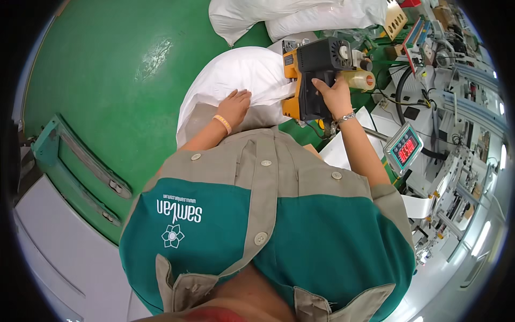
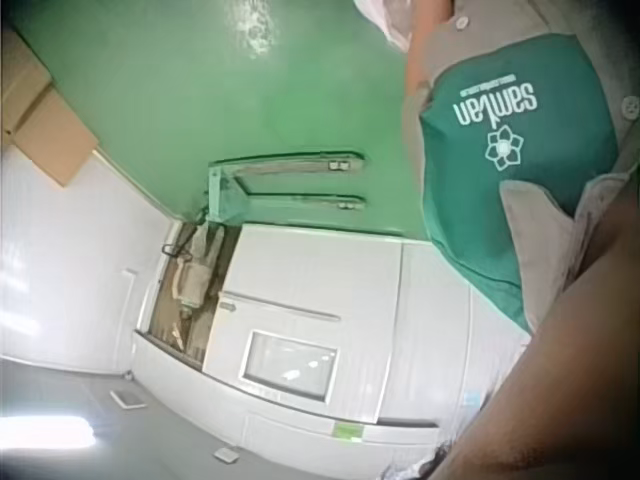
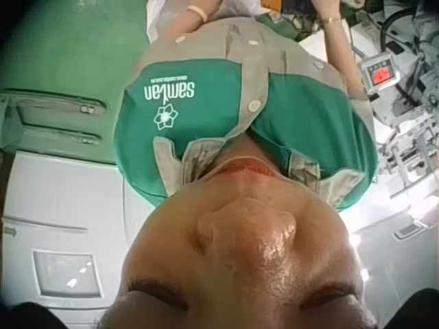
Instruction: Sealing large plastic bags using a portable bag closer and stacking the finished bags on pallets.
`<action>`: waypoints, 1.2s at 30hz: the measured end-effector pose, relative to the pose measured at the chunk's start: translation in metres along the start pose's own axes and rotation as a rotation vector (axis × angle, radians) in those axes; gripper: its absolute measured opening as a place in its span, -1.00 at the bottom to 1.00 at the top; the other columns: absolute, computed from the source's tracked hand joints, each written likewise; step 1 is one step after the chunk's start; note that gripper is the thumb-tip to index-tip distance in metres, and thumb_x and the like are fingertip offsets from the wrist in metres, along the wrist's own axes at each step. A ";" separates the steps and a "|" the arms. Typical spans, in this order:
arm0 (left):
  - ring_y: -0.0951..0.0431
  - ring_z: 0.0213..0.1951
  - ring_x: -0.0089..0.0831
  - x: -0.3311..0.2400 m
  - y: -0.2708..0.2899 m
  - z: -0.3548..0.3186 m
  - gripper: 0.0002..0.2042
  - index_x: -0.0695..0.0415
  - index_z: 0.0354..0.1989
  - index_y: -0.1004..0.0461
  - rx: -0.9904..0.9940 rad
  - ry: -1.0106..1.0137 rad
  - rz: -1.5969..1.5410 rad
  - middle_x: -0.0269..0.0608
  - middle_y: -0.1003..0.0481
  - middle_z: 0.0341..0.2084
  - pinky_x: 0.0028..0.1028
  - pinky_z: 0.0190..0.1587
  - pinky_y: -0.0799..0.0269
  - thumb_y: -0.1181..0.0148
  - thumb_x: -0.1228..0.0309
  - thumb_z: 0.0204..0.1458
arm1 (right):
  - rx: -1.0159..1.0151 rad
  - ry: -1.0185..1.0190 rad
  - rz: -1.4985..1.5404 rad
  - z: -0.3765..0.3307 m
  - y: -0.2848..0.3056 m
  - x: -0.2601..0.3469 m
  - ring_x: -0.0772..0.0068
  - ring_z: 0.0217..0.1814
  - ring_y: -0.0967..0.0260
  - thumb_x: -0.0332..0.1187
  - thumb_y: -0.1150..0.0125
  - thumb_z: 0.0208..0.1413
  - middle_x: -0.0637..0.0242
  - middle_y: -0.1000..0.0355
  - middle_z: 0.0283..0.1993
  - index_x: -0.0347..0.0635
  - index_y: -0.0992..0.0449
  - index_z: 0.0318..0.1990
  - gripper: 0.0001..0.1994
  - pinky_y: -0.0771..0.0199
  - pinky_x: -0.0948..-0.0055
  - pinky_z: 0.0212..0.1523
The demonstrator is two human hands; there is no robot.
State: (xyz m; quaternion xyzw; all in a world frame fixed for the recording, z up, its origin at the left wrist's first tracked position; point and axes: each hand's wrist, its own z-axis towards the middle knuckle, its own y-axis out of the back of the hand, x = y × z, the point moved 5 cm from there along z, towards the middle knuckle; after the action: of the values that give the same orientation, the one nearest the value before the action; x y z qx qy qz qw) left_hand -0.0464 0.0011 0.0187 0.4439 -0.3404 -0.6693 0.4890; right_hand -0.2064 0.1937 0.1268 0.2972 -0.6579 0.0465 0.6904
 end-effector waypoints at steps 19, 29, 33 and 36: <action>-0.43 -0.59 -0.25 -0.021 -0.004 0.019 -0.97 0.11 -0.66 -0.30 0.001 0.097 -0.024 -0.20 -0.40 -0.69 -0.32 -0.55 -0.32 -0.01 0.48 -0.29 | -0.068 0.146 -0.176 0.008 -0.009 -0.004 0.40 -0.64 -0.35 -0.41 -0.22 -0.25 0.18 -0.39 -0.55 -0.40 -0.27 -0.29 -0.64 -0.34 0.49 -0.56; -0.43 -0.58 -0.26 -0.028 -0.006 0.020 -0.96 0.11 -0.66 -0.31 -0.002 0.090 -0.033 -0.19 -0.41 -0.68 -0.34 -0.52 -0.33 -0.04 0.47 -0.32 | -0.047 0.111 -0.341 0.002 -0.026 -0.012 0.45 -0.61 -0.35 -0.38 -0.19 -0.19 0.23 -0.38 -0.55 -0.38 -0.25 -0.21 -0.62 -0.33 0.52 -0.54; -0.43 -0.58 -0.26 -0.031 -0.005 0.017 -0.94 0.12 -0.66 -0.30 -0.009 0.090 -0.021 -0.19 -0.41 -0.68 -0.35 -0.52 -0.33 -0.05 0.48 -0.32 | -0.065 0.219 -0.447 0.000 -0.034 -0.015 0.46 -0.60 -0.35 -0.37 -0.20 -0.19 0.24 -0.38 -0.54 -0.37 -0.25 -0.21 -0.61 -0.33 0.53 -0.52; -0.43 -0.48 -0.28 -0.033 -0.001 0.016 -0.90 0.12 -0.61 -0.29 -0.011 0.060 -0.056 -0.20 -0.42 -0.58 -0.37 -0.45 -0.33 -0.08 0.46 -0.33 | -0.033 0.149 -0.387 -0.003 -0.038 -0.005 0.47 -0.59 -0.35 -0.36 -0.21 -0.19 0.24 -0.38 -0.54 -0.37 -0.25 -0.22 -0.61 -0.33 0.53 -0.52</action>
State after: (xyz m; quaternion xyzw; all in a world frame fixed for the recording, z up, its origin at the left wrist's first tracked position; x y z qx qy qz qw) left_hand -0.0574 0.0332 0.0322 0.4705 -0.3091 -0.6711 0.4824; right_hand -0.1867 0.1660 0.1087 0.4024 -0.5362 -0.0761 0.7381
